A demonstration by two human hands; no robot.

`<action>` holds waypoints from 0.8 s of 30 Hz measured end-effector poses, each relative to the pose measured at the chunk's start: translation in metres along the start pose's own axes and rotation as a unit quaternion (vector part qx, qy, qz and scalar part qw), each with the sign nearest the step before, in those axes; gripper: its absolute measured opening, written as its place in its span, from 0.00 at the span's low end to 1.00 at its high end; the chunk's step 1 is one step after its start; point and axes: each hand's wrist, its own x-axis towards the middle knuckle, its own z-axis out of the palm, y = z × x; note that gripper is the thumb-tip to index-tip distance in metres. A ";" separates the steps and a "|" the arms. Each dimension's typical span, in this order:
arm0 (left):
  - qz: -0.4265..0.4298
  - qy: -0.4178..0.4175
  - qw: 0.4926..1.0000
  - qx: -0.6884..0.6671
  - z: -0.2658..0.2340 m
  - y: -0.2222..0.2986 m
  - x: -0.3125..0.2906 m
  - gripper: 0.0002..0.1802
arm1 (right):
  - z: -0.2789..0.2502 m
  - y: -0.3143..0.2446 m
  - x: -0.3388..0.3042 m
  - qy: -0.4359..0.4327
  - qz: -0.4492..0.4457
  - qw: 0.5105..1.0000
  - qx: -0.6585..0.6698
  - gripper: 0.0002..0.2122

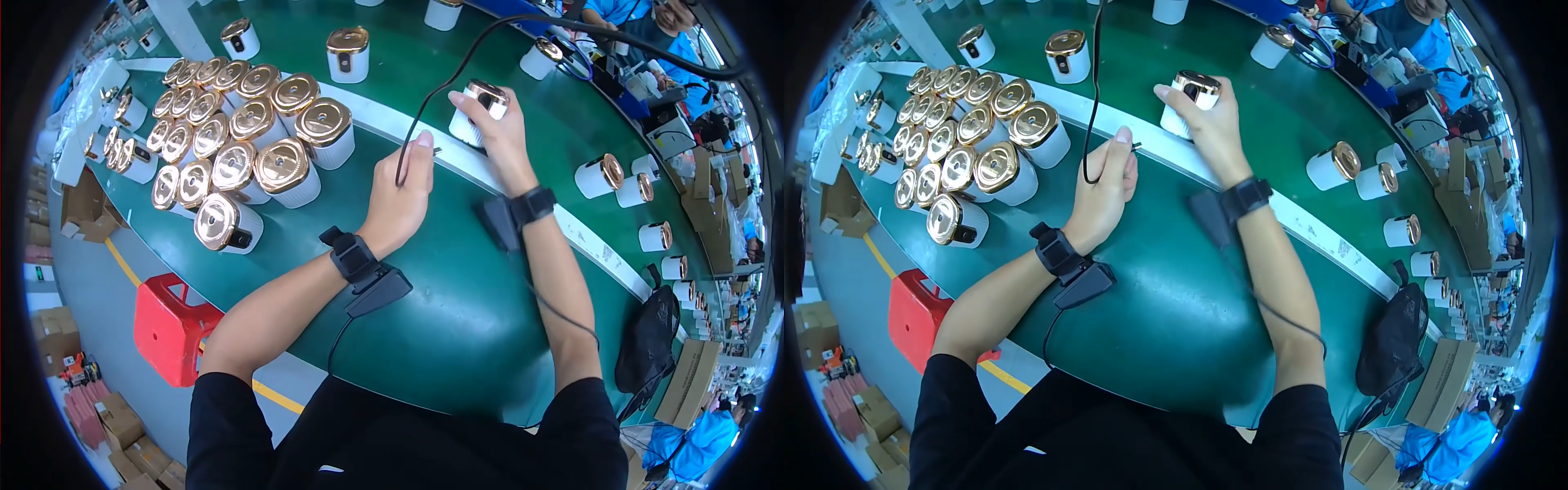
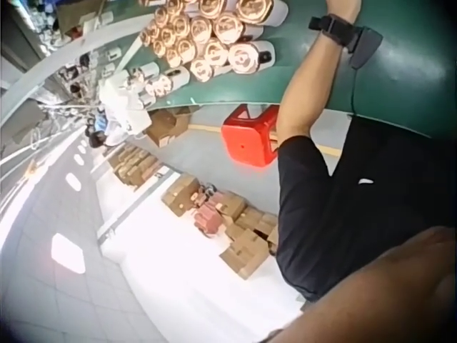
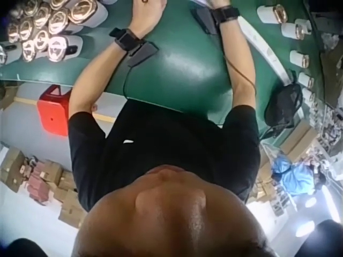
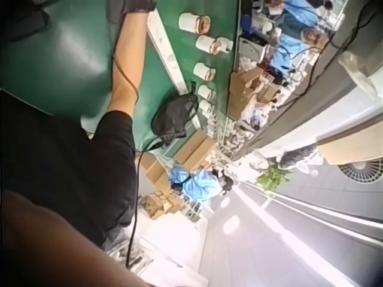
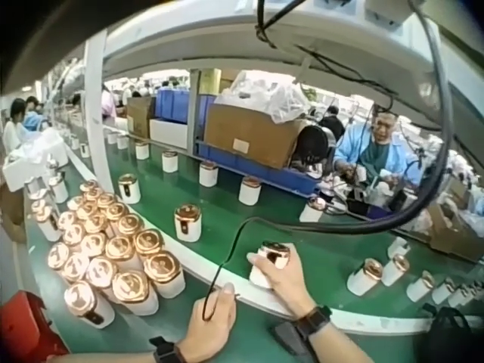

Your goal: The person picks up a humidifier, inserts a cable into its port, and places it on the conveyor belt, repeating this process for several units. Occasionally, the person also adjusts the position of other humidifiers already on the belt.

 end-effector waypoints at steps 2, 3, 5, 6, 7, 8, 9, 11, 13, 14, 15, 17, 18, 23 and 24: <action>0.007 -0.002 1.000 -0.005 0.000 0.006 -0.002 0.27 | 0.016 -0.005 -0.022 0.079 0.007 0.994 0.075 0.25; 0.016 -0.006 1.000 -0.013 0.000 0.008 -0.003 0.27 | 0.023 -0.008 -0.029 0.079 0.013 0.994 0.077 0.25; 0.018 -0.011 1.000 -0.020 0.001 0.006 -0.006 0.27 | 0.031 -0.025 -0.043 0.082 0.007 0.988 0.127 0.22; 0.025 -0.006 1.000 -0.003 0.001 0.005 -0.005 0.26 | 0.034 -0.029 -0.045 0.084 0.002 0.985 0.153 0.20; 0.032 -0.001 0.999 0.015 0.001 0.003 -0.004 0.26 | 0.035 -0.029 -0.045 0.084 0.004 0.984 0.155 0.20; 0.040 0.005 0.999 0.032 0.000 0.002 -0.004 0.26 | 0.035 -0.029 -0.045 0.093 0.000 0.983 0.159 0.19; 0.038 0.005 0.999 0.033 0.000 0.002 -0.004 0.26 | 0.033 -0.028 -0.044 0.103 -0.005 0.982 0.161 0.19; 0.059 0.018 0.996 0.066 0.001 0.003 -0.003 0.26 | 0.033 -0.026 -0.045 0.112 -0.009 0.980 0.164 0.18; 0.069 0.025 0.994 0.083 0.001 0.005 -0.003 0.26 | 0.037 -0.026 -0.048 0.127 -0.051 0.983 0.122 0.17; 0.066 0.022 0.994 0.080 0.001 0.006 -0.003 0.26 | 0.038 -0.026 -0.050 0.135 -0.071 0.983 0.101 0.17; 0.063 0.020 0.995 0.076 0.001 0.007 -0.004 0.26 | 0.039 -0.027 -0.051 0.136 -0.070 0.983 0.102 0.17; 0.059 0.018 0.995 0.074 0.000 0.007 -0.004 0.26 | 0.039 -0.028 -0.054 0.120 -0.078 0.984 0.106 0.18; 0.067 0.016 0.994 0.080 0.000 0.006 -0.005 0.27 | 0.040 -0.028 -0.056 0.112 -0.082 0.984 0.108 0.18; 0.080 -0.002 0.992 0.102 0.000 0.003 -0.004 0.30 | 0.035 -0.022 -0.056 0.117 -0.088 0.986 0.083 0.18; 0.077 -0.009 0.991 0.108 -0.001 0.003 -0.005 0.29 | 0.034 -0.022 -0.054 0.105 -0.083 0.988 0.076 0.19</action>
